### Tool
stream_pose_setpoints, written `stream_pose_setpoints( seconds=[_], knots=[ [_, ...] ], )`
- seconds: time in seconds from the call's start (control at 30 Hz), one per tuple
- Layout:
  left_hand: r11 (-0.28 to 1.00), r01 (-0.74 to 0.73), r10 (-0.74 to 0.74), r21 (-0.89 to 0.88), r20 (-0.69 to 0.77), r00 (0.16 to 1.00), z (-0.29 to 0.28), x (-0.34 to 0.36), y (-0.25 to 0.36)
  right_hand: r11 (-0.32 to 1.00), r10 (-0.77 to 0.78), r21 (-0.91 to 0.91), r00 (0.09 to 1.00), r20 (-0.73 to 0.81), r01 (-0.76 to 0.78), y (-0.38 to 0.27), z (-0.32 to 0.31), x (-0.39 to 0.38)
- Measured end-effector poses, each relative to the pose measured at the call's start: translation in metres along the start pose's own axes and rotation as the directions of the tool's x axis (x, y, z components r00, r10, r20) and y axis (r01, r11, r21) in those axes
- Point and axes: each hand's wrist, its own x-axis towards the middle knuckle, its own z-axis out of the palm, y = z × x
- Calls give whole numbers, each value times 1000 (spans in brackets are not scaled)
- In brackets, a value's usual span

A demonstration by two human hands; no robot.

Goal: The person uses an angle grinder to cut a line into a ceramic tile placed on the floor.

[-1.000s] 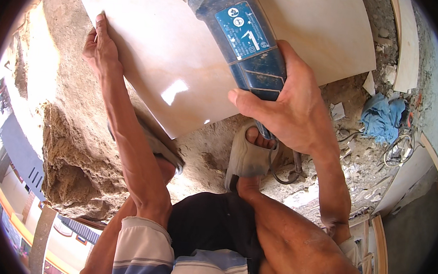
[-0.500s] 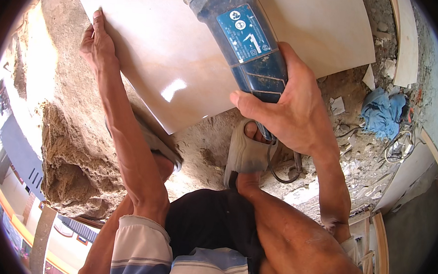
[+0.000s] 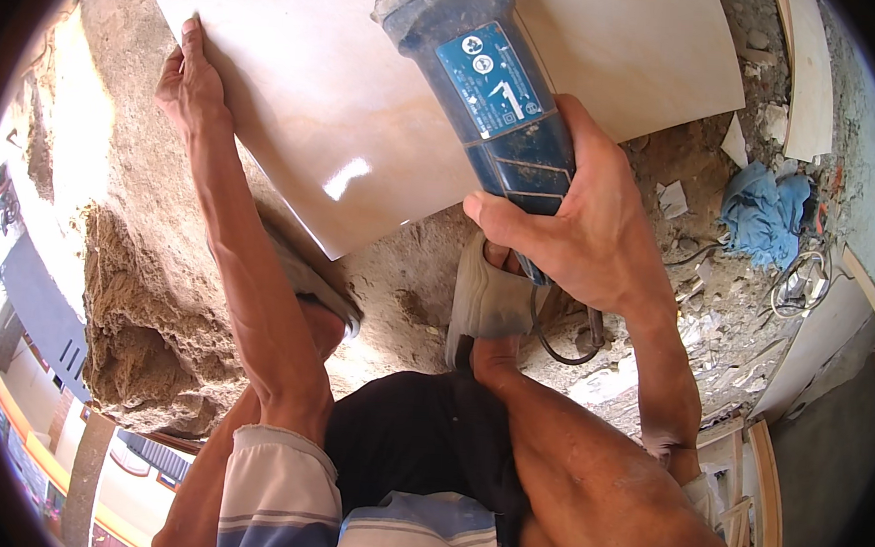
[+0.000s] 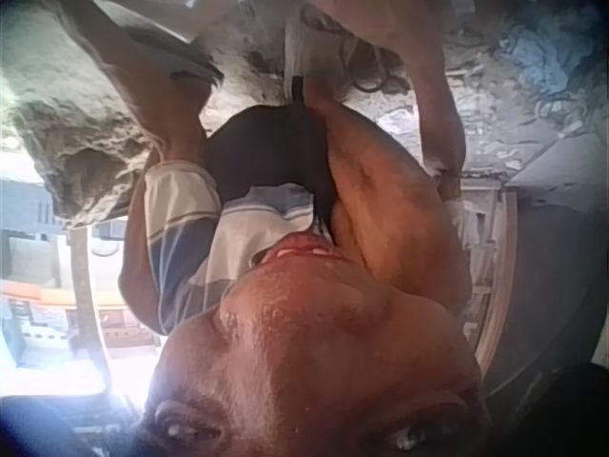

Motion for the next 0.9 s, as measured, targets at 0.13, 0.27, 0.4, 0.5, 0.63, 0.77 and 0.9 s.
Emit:
stream_pose_setpoints(
  seconds=[0.13,0.27,0.4,0.5,0.63,0.77,0.9],
  knots=[
    [1000,12,-12,9,-12,1000,2,0,1,999,52,-15,998,17,-52,0,-2,-4],
    [1000,9,-9,22,14,1000,0,0,0,999,45,-30,999,4,-45,4,-1,-8],
    [996,30,-31,82,18,999,1,-1,1,997,78,17,997,27,-78,5,-3,-11],
    [992,48,-49,116,4,999,-1,-1,4,996,83,11,996,27,-83,4,-3,-14],
    [999,-8,8,37,1,1000,1,1,0,998,38,-42,999,-2,-38,8,-3,-18],
    [998,8,-6,69,-17,1000,1,4,-1,997,78,-1,997,18,-78,7,-5,-21],
    [997,27,-25,75,-21,999,0,5,0,996,79,-30,997,16,-78,8,-7,-24]
  ],
)
